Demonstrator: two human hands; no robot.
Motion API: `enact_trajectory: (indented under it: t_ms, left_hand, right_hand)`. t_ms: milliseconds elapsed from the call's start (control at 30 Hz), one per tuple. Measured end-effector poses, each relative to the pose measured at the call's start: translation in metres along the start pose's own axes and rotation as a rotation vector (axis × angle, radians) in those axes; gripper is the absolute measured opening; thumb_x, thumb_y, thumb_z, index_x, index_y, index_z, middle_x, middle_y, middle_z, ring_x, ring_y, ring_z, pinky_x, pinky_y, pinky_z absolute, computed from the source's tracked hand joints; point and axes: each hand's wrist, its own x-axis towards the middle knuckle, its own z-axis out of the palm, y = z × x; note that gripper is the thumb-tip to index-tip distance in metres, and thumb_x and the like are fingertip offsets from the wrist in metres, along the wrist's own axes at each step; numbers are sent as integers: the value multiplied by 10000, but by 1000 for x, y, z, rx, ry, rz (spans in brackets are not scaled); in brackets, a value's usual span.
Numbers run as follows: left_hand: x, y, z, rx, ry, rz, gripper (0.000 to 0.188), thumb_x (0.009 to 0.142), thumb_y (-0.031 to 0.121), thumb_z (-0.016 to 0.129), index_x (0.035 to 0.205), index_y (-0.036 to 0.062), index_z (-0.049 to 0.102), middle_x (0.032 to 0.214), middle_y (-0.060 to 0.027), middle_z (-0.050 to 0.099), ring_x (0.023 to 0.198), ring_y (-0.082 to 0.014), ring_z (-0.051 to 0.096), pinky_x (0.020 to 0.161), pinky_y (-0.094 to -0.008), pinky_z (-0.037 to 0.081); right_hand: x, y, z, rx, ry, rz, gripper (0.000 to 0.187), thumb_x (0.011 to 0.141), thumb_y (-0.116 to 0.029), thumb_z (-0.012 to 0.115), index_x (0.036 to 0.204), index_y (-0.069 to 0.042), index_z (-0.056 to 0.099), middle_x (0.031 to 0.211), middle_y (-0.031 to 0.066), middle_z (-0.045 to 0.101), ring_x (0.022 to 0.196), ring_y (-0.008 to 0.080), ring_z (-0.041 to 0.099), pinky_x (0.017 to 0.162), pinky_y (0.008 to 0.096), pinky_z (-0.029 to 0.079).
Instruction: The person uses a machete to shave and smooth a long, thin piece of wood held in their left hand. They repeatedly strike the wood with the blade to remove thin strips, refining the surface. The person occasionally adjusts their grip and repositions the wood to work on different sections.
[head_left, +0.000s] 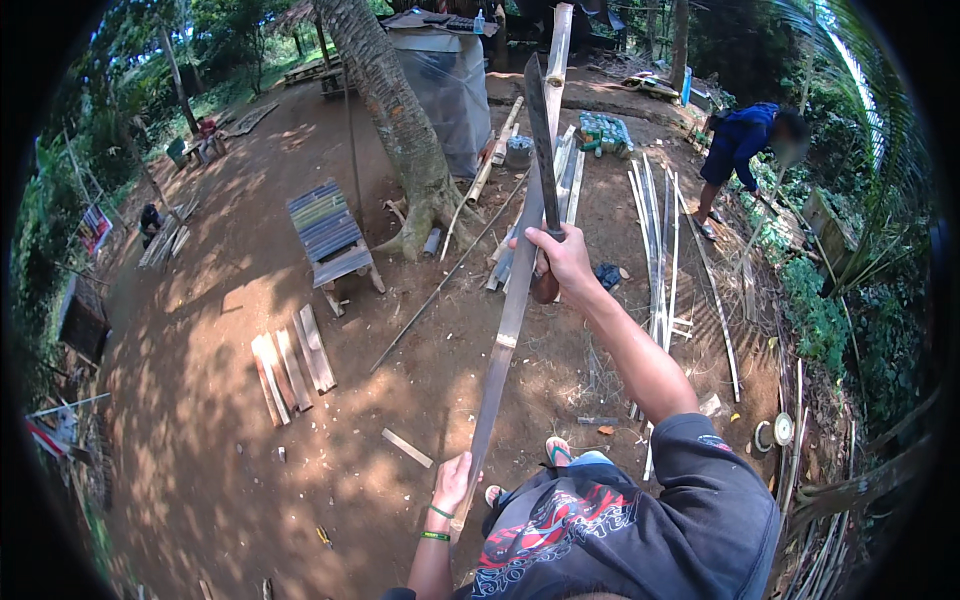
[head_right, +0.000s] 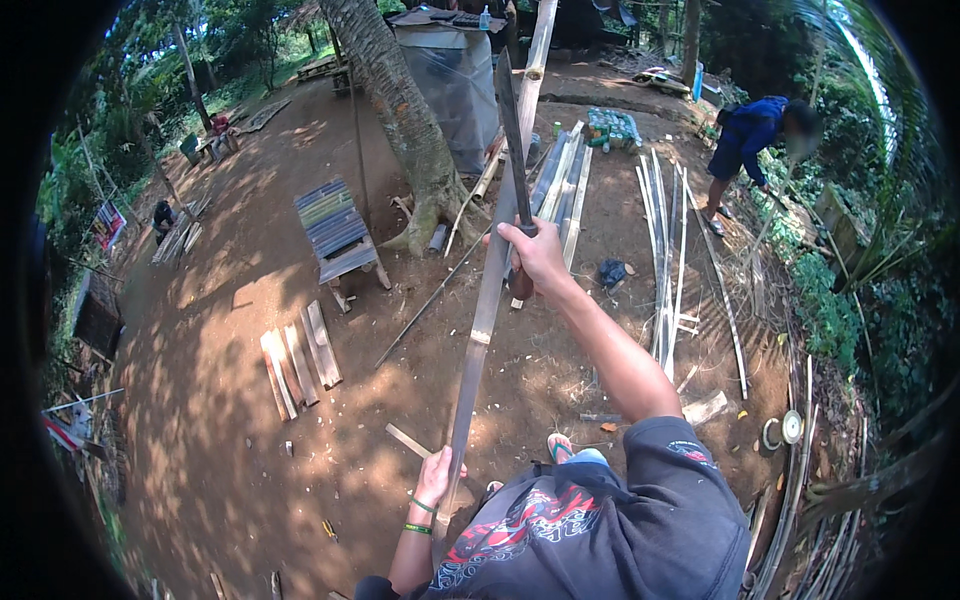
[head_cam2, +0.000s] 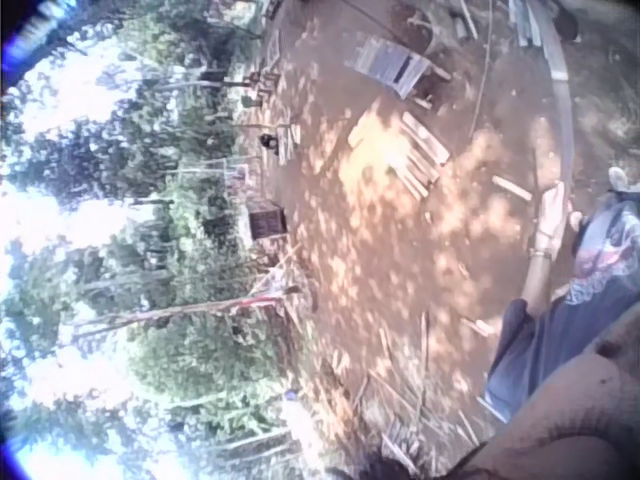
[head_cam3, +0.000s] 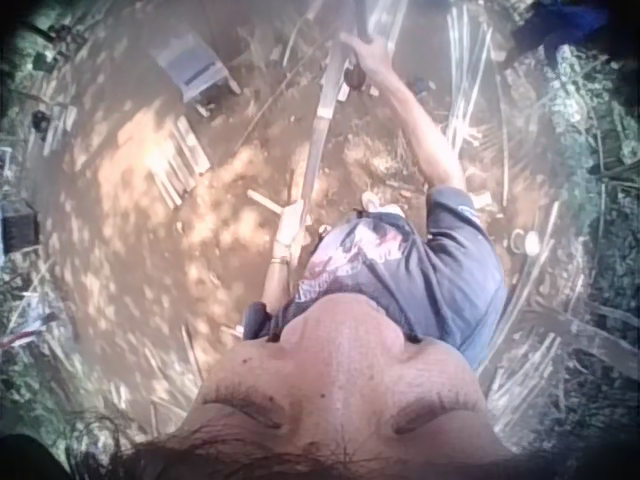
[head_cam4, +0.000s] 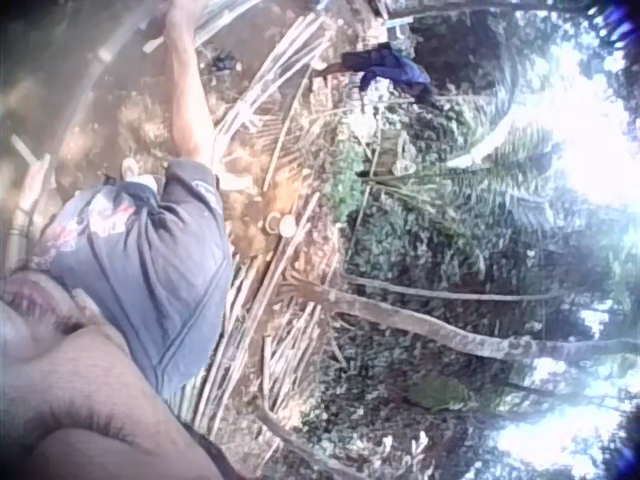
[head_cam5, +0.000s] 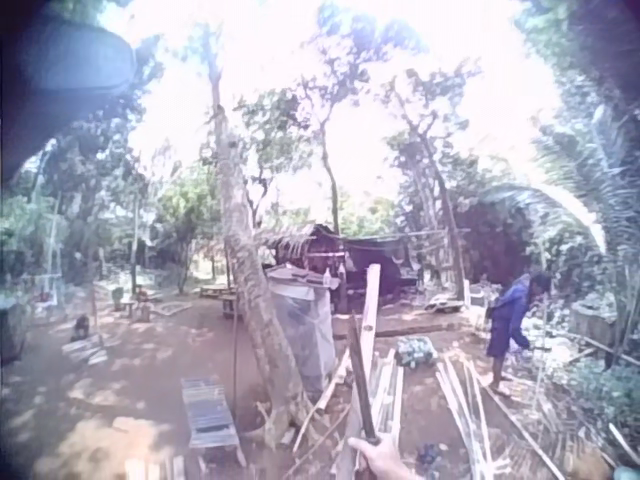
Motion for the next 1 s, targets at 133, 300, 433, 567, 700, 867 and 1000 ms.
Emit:
enact_trajectory:
  t_ms: [133,300,433,567,700,867,1000]
  left_hand:
    - [41,75,15,139,271,328,567,1043,514,388,1015,-1,622,809,-96,701,793,-235,673,702,-411,508]
    - [58,173,41,-135,74,222,511,1047,511,405,901,57,591,598,12,520,538,-79,492,517,-266,412]
    - [71,163,51,-87,130,230,462,1053,476,428,764,117,467,540,57,422,462,-39,400,436,-224,319]
    - [83,157,56,-95,133,265,499,1062,468,407,717,113,470,547,63,410,469,-49,372,445,-254,307]
    - [90,166,60,-108,129,215,547,1068,467,388,667,103,460,549,54,403,499,-80,363,477,-293,306]
    - [91,158,53,82,129,247,615,1075,482,322,619,81,421,539,31,359,514,-119,359,493,-331,292]
    - [93,142,50,105,140,219,641,1067,528,274,602,99,374,537,31,336,507,-106,325,492,-327,274]
  right_hand:
    - [-7,-13,8,-81,18,-20,162,927,-162,649,841,-39,587,822,116,749,467,47,486,420,232,370]
    - [-11,-17,-6,-328,65,-84,223,917,-225,687,878,-9,652,708,30,697,480,54,451,438,258,336]
    - [-38,-15,-15,-684,73,-275,252,890,-232,722,819,-2,644,534,-19,491,486,57,425,448,295,319]
    - [-113,18,-25,-931,-82,-312,256,811,-230,728,737,-38,576,536,136,551,478,317,583,472,403,428]
    - [-169,59,-21,-1083,-315,-328,230,689,-228,715,789,-72,579,648,112,608,600,335,631,541,450,481]
    - [-134,65,-39,-1234,-191,-353,225,670,-209,721,764,-75,566,694,116,639,640,334,658,577,459,513]
    - [-82,38,-66,-1164,171,-301,164,756,-188,684,710,-49,610,581,179,603,560,369,634,565,481,502]
